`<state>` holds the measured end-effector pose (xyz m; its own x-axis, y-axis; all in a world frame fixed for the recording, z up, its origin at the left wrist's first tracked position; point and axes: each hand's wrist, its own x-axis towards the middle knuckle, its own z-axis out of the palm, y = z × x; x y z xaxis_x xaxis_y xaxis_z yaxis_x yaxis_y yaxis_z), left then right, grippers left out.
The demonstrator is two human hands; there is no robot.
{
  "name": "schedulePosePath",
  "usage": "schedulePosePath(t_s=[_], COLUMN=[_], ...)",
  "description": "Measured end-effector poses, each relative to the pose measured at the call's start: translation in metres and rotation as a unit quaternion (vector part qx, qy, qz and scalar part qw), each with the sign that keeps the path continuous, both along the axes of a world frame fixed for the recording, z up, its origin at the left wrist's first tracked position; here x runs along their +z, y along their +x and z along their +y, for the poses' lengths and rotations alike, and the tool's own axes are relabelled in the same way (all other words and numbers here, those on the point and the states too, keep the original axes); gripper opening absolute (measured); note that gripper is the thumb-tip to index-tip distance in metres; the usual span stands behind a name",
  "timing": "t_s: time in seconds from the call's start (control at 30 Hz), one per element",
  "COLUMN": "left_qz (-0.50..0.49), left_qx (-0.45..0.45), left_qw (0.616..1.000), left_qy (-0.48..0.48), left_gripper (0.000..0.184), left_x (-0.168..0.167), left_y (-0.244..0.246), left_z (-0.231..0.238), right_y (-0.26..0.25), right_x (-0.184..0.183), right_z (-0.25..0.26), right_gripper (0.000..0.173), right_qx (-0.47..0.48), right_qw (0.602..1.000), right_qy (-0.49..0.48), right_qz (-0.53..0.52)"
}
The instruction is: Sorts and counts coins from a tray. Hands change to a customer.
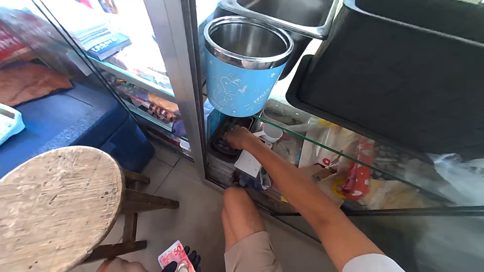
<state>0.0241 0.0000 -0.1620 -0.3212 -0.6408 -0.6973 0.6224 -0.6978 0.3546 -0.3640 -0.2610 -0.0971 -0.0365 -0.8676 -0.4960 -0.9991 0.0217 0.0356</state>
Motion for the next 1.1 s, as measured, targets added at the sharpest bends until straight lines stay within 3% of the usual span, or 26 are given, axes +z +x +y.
schedulePosePath(t_s=[0.17, 0.23, 0.47, 0.53, 0.57, 0.63, 0.73, 0.87, 0.97, 1.03, 1.1], left_qz=[0.02, 0.021, 0.05, 0.057, 0.061, 0.046, -0.021, -0.028, -0.049, -0.026, -0.003], left_qx=[0.018, 0.027, 0.025, 0.029, 0.035, 0.035, 0.039, 0.032, 0.021, 0.012, 0.011], left_qw=[1.0, 0.999, 0.998, 0.998, 0.998, 0.998, 0.999, 0.999, 0.997, 0.999, 1.0], left_qy=[0.005, 0.024, 0.004, 0.0, -0.003, -0.002, 0.021, 0.014, 0.049, 0.032, 0.003], left_gripper=[0.035, 0.037, 0.032, 0.033, 0.034, 0.034, 0.034, 0.032, 0.031, 0.032, 0.035], left_x=[-0.004, -0.004, -0.011, -0.012, -0.012, -0.009, 0.002, -0.004, 0.02, 0.012, -0.004], left_y=[0.01, 0.012, 0.018, 0.021, 0.022, 0.023, 0.02, 0.02, 0.005, 0.009, 0.016], left_z=[0.002, 0.003, 0.002, 0.003, 0.003, 0.002, 0.0, 0.0, -0.009, -0.007, -0.003], right_y=[-0.021, -0.013, 0.006, -0.002, -0.009, -0.012, -0.011, -0.023, -0.03, -0.034, -0.034], right_x=[-0.012, -0.01, -0.016, -0.014, -0.013, -0.002, 0.01, 0.016, 0.014, 0.012, 0.009], right_z=[-0.013, -0.01, -0.007, -0.002, 0.003, 0.018, 0.039, 0.05, 0.054, 0.056, 0.058], right_gripper=[0.04, 0.049, 0.035, 0.035, 0.035, 0.034, 0.033, 0.03, 0.023, 0.02, 0.02], right_qx=[-0.05, -0.085, -0.044, -0.073, -0.107, -0.205, -0.327, -0.351, -0.327, -0.33, -0.365], right_qw=[0.993, 0.992, 0.999, 0.993, 0.977, 0.902, 0.785, 0.738, 0.716, 0.67, 0.59], right_qy=[-0.033, -0.047, -0.002, -0.058, -0.109, -0.182, -0.172, -0.164, -0.168, -0.154, -0.135], right_qz=[-0.098, -0.081, -0.023, -0.076, -0.15, -0.333, -0.498, -0.553, -0.593, -0.647, -0.707])
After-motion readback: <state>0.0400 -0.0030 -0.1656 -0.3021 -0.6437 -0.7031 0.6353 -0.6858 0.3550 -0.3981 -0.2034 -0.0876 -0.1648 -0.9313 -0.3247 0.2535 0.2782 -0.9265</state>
